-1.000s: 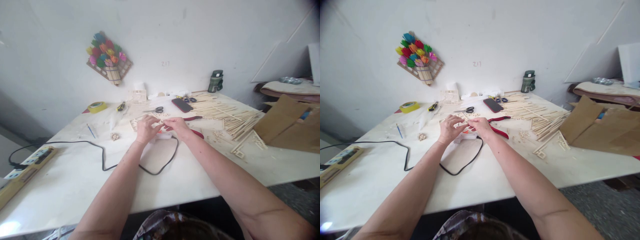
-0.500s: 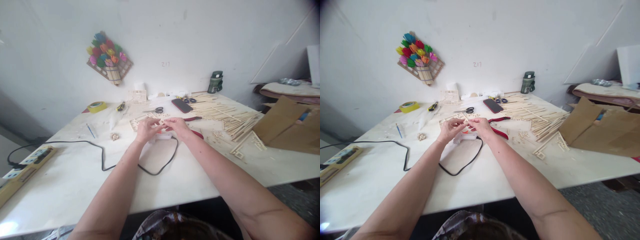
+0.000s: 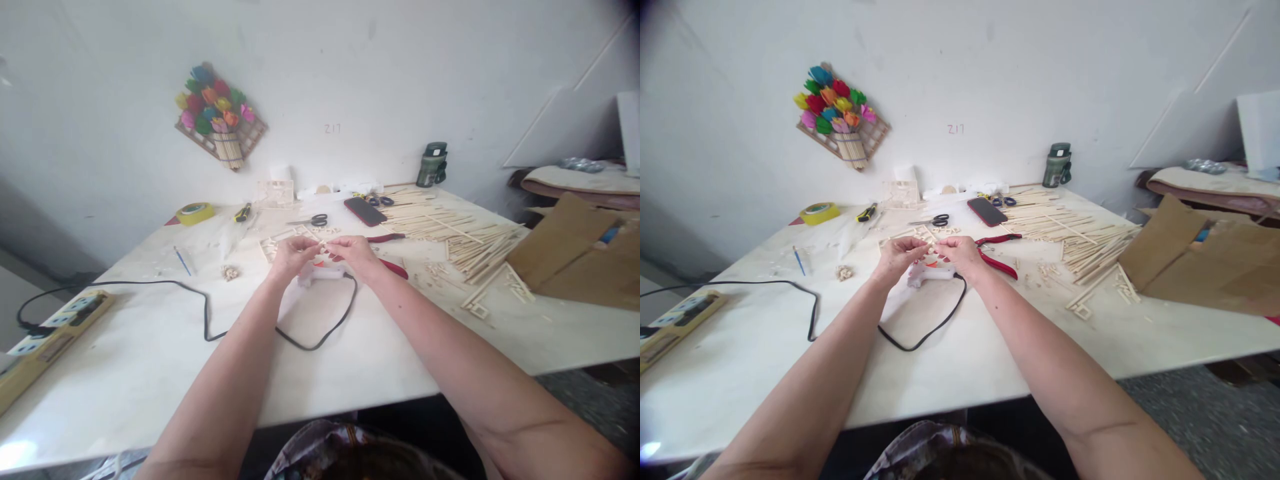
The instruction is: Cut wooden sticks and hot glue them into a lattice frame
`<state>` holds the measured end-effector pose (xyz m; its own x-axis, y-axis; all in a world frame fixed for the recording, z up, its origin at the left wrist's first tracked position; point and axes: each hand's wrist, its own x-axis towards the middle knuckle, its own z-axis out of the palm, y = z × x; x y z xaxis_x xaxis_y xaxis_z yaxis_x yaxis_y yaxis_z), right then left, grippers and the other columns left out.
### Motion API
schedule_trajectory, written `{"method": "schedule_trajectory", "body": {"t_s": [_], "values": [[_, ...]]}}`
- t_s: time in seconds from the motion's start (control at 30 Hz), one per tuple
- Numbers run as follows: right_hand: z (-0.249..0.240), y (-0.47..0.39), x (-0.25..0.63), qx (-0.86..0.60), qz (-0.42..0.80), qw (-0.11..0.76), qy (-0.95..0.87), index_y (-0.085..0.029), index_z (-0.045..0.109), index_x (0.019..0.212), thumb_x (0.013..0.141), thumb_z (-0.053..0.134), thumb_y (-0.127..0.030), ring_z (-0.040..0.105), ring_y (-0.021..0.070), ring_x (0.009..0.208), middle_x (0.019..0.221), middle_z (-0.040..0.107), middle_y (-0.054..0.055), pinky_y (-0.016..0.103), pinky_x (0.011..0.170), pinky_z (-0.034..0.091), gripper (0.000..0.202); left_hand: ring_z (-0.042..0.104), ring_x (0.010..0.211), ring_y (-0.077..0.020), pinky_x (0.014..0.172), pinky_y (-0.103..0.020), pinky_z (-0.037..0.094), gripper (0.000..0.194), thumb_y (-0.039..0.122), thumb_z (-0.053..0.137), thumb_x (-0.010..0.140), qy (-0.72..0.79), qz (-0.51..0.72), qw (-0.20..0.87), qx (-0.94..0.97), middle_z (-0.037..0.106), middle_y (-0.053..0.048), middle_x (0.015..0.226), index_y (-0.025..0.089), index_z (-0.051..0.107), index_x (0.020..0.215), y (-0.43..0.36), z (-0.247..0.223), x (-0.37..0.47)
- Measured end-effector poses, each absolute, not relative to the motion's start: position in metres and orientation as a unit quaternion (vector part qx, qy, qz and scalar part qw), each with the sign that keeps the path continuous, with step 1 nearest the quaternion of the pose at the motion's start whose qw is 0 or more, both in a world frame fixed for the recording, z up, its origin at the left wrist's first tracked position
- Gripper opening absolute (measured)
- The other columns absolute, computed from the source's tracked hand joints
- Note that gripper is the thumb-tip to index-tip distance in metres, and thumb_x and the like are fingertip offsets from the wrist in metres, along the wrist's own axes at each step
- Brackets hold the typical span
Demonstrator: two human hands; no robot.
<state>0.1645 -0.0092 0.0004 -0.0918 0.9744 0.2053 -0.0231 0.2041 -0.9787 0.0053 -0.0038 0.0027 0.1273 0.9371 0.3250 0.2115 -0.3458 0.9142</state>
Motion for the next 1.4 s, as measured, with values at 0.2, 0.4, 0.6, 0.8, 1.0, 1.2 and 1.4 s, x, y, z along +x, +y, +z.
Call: {"method": "schedule_trajectory", "body": {"t_s": [0.2, 0.4, 0.6, 0.8, 1.0, 1.2, 1.4], "values": [[-0.003, -0.006, 0.164, -0.423, 0.449, 0.540, -0.572, -0.016, 0.070, 0.072, 0.060, 0.066, -0.029, 0.057, 0.0121, 0.062, 0.067, 0.066, 0.002, 0.025, 0.061, 0.046, 0.019, 0.052, 0.051, -0.0081, 0.050, -0.020, 0.041, 0.027, 0.036, 0.071, 0.057, 0.419, 0.524, 0.417, 0.613, 0.061, -0.001, 0.060, 0.013, 0.064, 0.068, -0.004, 0.002, 0.009], [-0.003, -0.007, 0.162, -0.415, 0.466, 0.546, -0.558, -0.016, 0.069, 0.070, 0.059, 0.067, -0.029, 0.057, 0.0117, 0.062, 0.067, 0.066, 0.002, 0.025, 0.060, 0.047, 0.018, 0.050, 0.049, -0.0073, 0.049, -0.020, 0.040, 0.028, 0.036, 0.072, 0.056, 0.421, 0.527, 0.433, 0.598, 0.060, -0.001, 0.058, 0.013, 0.064, 0.068, -0.004, 0.003, 0.010], [-0.003, -0.008, 0.161, -0.408, 0.500, 0.548, -0.533, -0.016, 0.069, 0.069, 0.057, 0.068, -0.030, 0.057, 0.0115, 0.061, 0.068, 0.067, 0.003, 0.025, 0.058, 0.047, 0.018, 0.050, 0.049, -0.0073, 0.048, -0.020, 0.039, 0.028, 0.038, 0.071, 0.057, 0.411, 0.537, 0.428, 0.599, 0.061, -0.001, 0.058, 0.013, 0.064, 0.068, -0.005, 0.003, 0.011], [-0.002, -0.007, 0.163, -0.409, 0.497, 0.529, -0.553, -0.015, 0.068, 0.070, 0.060, 0.065, -0.030, 0.057, 0.0118, 0.061, 0.071, 0.066, 0.004, 0.025, 0.057, 0.046, 0.018, 0.052, 0.050, -0.0085, 0.049, -0.021, 0.041, 0.029, 0.040, 0.069, 0.059, 0.423, 0.538, 0.413, 0.601, 0.060, -0.001, 0.057, 0.013, 0.064, 0.071, -0.002, 0.001, 0.007], [0.003, 0.005, 0.185, -0.524, 0.259, 0.531, -0.614, -0.016, 0.063, 0.056, 0.063, 0.061, -0.029, 0.051, 0.0121, 0.055, 0.052, 0.057, -0.001, 0.025, 0.057, 0.040, 0.015, 0.052, 0.050, -0.0080, 0.051, -0.021, 0.042, 0.029, 0.039, 0.070, 0.058, 0.425, 0.553, 0.412, 0.586, 0.058, 0.001, 0.055, 0.014, 0.064, 0.069, 0.001, 0.002, 0.004], [0.006, -0.001, 0.181, -0.476, 0.378, 0.512, -0.607, -0.016, 0.062, 0.062, 0.062, 0.062, -0.029, 0.052, 0.0105, 0.054, 0.058, 0.060, -0.001, 0.024, 0.057, 0.042, 0.013, 0.056, 0.054, -0.0087, 0.055, -0.022, 0.045, 0.029, 0.039, 0.072, 0.057, 0.404, 0.557, 0.438, 0.579, 0.062, 0.000, 0.063, 0.014, 0.065, 0.071, 0.002, 0.001, 0.004], [0.004, -0.009, 0.167, -0.435, 0.464, 0.498, -0.589, -0.015, 0.064, 0.067, 0.063, 0.064, -0.034, 0.048, 0.0072, 0.048, 0.058, 0.059, -0.001, 0.023, 0.053, 0.041, 0.019, 0.057, 0.053, -0.0091, 0.050, -0.020, 0.043, 0.031, 0.039, 0.071, 0.058, 0.409, 0.537, 0.447, 0.587, 0.062, -0.001, 0.061, 0.013, 0.066, 0.074, 0.000, 0.000, 0.005]]}}
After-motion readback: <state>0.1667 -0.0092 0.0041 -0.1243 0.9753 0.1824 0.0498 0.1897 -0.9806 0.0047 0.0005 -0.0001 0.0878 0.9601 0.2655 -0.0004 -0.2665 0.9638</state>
